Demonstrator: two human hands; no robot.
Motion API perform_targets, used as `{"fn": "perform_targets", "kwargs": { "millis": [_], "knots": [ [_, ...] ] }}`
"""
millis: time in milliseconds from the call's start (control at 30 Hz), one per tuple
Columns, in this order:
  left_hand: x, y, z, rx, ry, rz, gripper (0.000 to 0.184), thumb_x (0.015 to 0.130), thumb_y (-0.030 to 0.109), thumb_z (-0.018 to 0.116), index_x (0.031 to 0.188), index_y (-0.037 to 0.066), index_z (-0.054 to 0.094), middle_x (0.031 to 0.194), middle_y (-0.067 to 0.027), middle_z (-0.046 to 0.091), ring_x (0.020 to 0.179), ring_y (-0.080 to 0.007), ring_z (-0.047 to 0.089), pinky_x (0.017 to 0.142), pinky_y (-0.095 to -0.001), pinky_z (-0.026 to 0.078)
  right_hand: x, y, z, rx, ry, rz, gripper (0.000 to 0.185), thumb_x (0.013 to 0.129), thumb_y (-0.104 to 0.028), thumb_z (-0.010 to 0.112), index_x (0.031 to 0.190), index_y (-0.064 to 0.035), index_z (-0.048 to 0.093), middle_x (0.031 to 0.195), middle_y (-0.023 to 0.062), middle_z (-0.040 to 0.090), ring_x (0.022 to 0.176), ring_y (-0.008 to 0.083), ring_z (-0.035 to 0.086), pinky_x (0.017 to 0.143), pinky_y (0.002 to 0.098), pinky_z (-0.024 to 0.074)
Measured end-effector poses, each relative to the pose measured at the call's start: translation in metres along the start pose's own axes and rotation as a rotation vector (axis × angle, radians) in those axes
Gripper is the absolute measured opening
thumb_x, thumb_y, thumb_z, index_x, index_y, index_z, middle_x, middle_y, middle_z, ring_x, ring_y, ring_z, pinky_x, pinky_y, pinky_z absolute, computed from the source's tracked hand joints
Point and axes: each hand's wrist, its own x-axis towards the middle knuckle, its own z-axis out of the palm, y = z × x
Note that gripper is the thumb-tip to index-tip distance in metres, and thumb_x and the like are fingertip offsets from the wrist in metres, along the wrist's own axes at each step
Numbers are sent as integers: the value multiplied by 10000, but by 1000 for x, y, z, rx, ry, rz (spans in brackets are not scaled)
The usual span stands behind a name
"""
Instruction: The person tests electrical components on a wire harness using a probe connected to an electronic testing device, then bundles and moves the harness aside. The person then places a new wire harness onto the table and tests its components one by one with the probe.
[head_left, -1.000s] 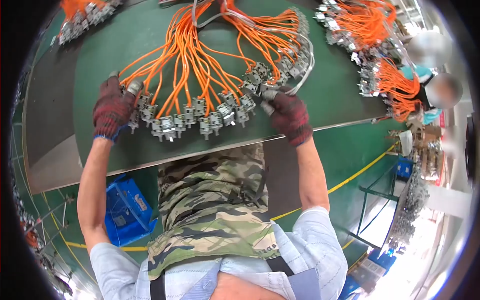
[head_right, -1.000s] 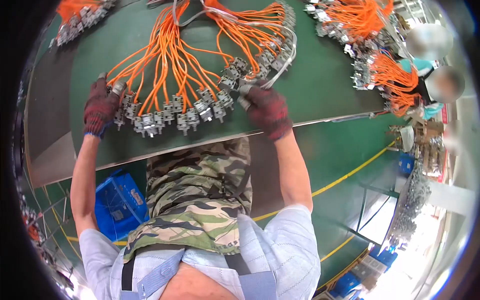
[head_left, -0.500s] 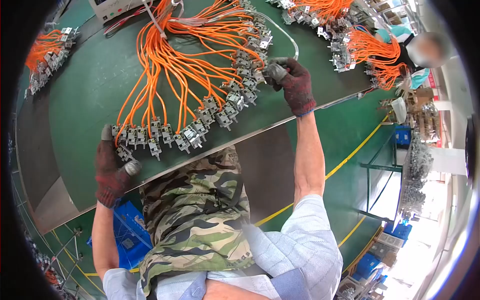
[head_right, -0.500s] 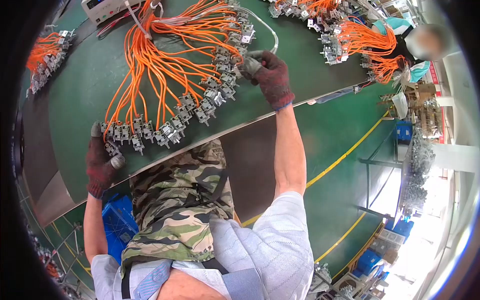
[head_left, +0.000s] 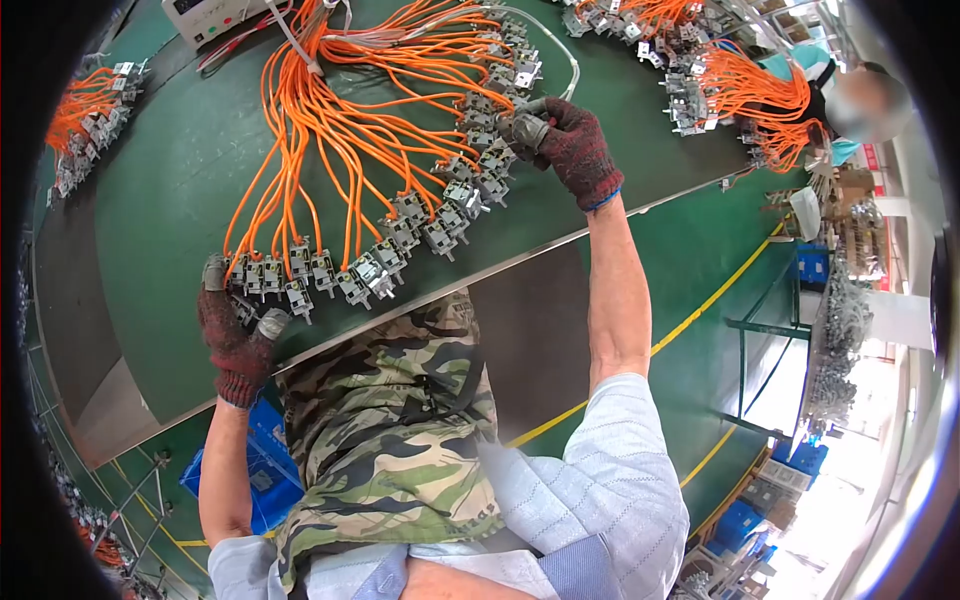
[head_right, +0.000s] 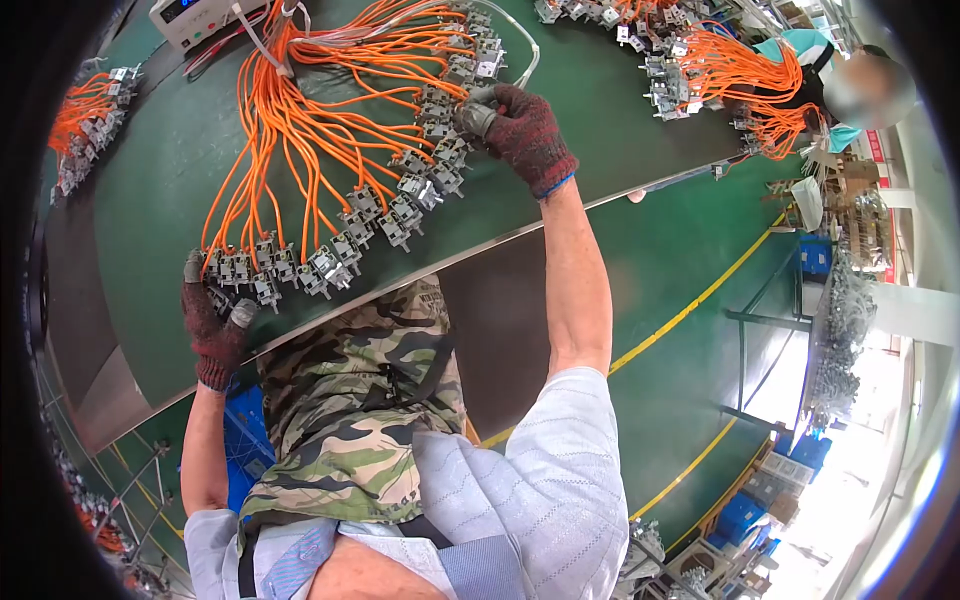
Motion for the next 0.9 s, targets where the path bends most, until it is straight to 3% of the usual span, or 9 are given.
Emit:
{"fn": "perform_targets", "kwargs": {
  "millis": [167,233,400,633,900],
  "knots": [
    [1,-4,1,50,30,57,1035,882,580,824,1597,-36,397,1523,-221,521,1399,-355,533,1172,-472,422,-12,-1,3,-81,39,-70,226,956,-202,790,1096,-28,757,802,12,720,633,68,595,542,249,435],
    [0,-5,2,64,35,63,1023,888,573,823,1595,-35,401,1523,-220,524,1398,-355,537,1172,-472,423,-33,-1,6,169,118,-136,217,958,-191,786,1102,-31,756,815,18,732,634,70,598,554,253,452],
    [0,-6,2,74,33,84,1011,901,564,815,1592,-45,397,1544,-226,511,1422,-358,521,1184,-476,416,-55,18,10,137,201,-45,227,965,-193,784,1101,-18,738,821,37,749,673,88,661,561,243,497],
    [2,0,3,32,33,47,1005,908,550,812,1598,-45,387,1544,-230,508,1430,-357,512,1191,-477,407,-51,34,11,231,225,-121,242,961,-193,796,1106,-11,730,811,32,734,673,83,639,577,246,491],
    [4,10,-1,71,24,38,998,906,535,816,1605,-31,384,1549,-228,509,1415,-358,523,1182,-480,417,-54,20,10,133,234,-91,222,968,-188,784,1101,-17,740,823,25,737,668,77,615,577,241,472]
  ]
}}
